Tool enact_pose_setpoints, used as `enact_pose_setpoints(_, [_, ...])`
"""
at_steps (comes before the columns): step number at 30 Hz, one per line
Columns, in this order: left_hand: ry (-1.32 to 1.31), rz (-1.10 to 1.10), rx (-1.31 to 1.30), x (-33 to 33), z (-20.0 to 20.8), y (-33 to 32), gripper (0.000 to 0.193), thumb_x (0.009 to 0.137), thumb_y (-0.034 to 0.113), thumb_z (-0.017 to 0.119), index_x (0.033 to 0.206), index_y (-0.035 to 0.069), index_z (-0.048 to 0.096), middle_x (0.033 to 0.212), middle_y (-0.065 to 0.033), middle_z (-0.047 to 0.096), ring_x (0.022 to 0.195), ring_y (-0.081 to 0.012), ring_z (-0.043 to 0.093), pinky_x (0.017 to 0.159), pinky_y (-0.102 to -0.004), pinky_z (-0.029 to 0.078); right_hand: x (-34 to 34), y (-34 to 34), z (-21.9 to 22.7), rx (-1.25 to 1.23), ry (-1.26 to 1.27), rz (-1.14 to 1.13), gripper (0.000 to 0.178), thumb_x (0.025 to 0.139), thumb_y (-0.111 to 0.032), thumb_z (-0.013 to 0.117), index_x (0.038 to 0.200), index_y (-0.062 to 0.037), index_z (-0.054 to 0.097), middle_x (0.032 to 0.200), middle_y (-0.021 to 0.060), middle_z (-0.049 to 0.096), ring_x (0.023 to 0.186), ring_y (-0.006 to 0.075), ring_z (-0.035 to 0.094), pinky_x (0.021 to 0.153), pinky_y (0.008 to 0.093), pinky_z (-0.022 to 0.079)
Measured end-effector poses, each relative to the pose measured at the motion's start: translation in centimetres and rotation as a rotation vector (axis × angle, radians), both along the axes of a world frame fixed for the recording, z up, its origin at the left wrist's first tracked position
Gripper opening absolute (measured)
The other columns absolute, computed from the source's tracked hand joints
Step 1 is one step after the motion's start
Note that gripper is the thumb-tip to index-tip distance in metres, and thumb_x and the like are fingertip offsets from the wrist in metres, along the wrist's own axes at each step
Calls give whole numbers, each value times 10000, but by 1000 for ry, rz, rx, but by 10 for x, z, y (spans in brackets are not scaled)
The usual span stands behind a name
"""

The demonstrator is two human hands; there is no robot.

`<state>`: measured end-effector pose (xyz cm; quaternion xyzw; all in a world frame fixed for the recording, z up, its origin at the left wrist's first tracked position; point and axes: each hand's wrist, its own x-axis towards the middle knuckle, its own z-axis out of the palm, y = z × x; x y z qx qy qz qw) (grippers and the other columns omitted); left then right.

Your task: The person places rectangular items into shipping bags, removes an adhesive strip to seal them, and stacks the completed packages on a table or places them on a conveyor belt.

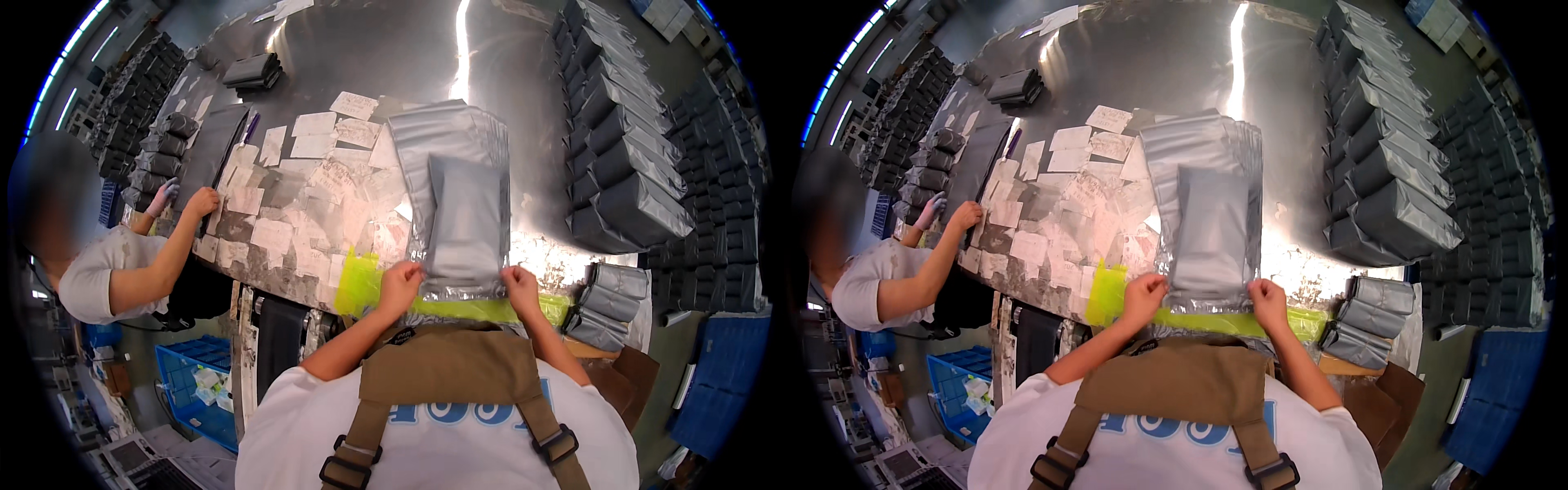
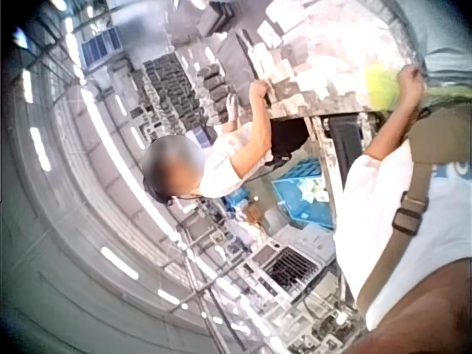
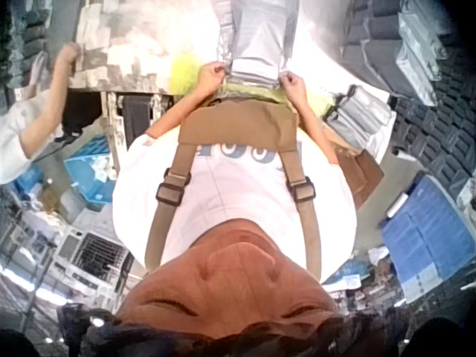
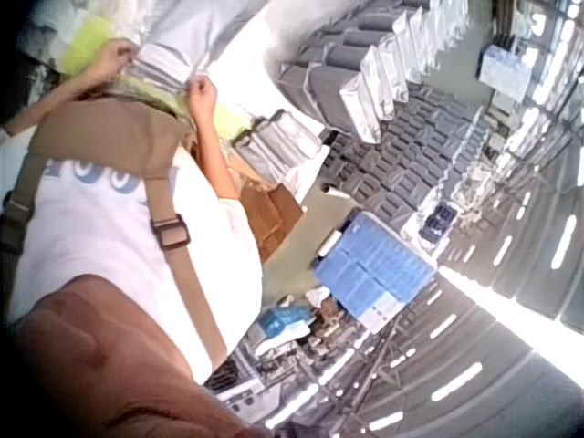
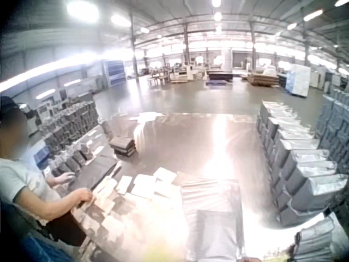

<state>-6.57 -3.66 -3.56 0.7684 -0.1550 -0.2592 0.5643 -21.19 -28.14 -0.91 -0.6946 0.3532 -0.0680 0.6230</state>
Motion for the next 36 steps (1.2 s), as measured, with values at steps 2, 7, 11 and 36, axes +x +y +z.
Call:
enact_pose_setpoints(2, [-34, 94, -39, 5, 5, -8, 249, 822, 79, 716, 1040, -33, 674, 709, -25, 627, 611, -73, 510, 598, -249, 464, 2, -11, -4, -100, 56, 64, 215, 913, -191, 652, 819, 1, 661, 660, -3, 587, 617, 67, 476, 572, 270, 415])
enact_pose_setpoints(7, [-147, 42, 108, -2, 3, -5, 278, 798, 101, 744, 1028, -32, 663, 684, -40, 621, 588, -101, 520, 585, -262, 457, -6, 12, 50, -687, 24, 34, 271, 836, -122, 694, 1073, -42, 588, 901, 96, 621, 569, 213, 538, 573, 340, 458])
enact_pose_setpoints(11, [-130, -7, 210, -7, 5, -5, 221, 794, 113, 746, 953, -20, 669, 665, -60, 624, 576, -108, 541, 556, -280, 444, 16, 61, 38, -818, -314, 709, 353, 816, -118, 686, 1148, -52, 585, 1091, 139, 598, 873, 326, 591, 777, 411, 473])
enact_pose_setpoints(36, [701, 178, -2, 12, 10, 28, 195, 950, 206, 599, 911, 16, 618, 828, -78, 654, 746, -171, 652, 635, -282, 562, -48, 82, 58, -532, -410, 421, 75, 851, -21, 671, 877, -28, 601, 919, 92, 622, 827, 238, 613, 704, 296, 484])
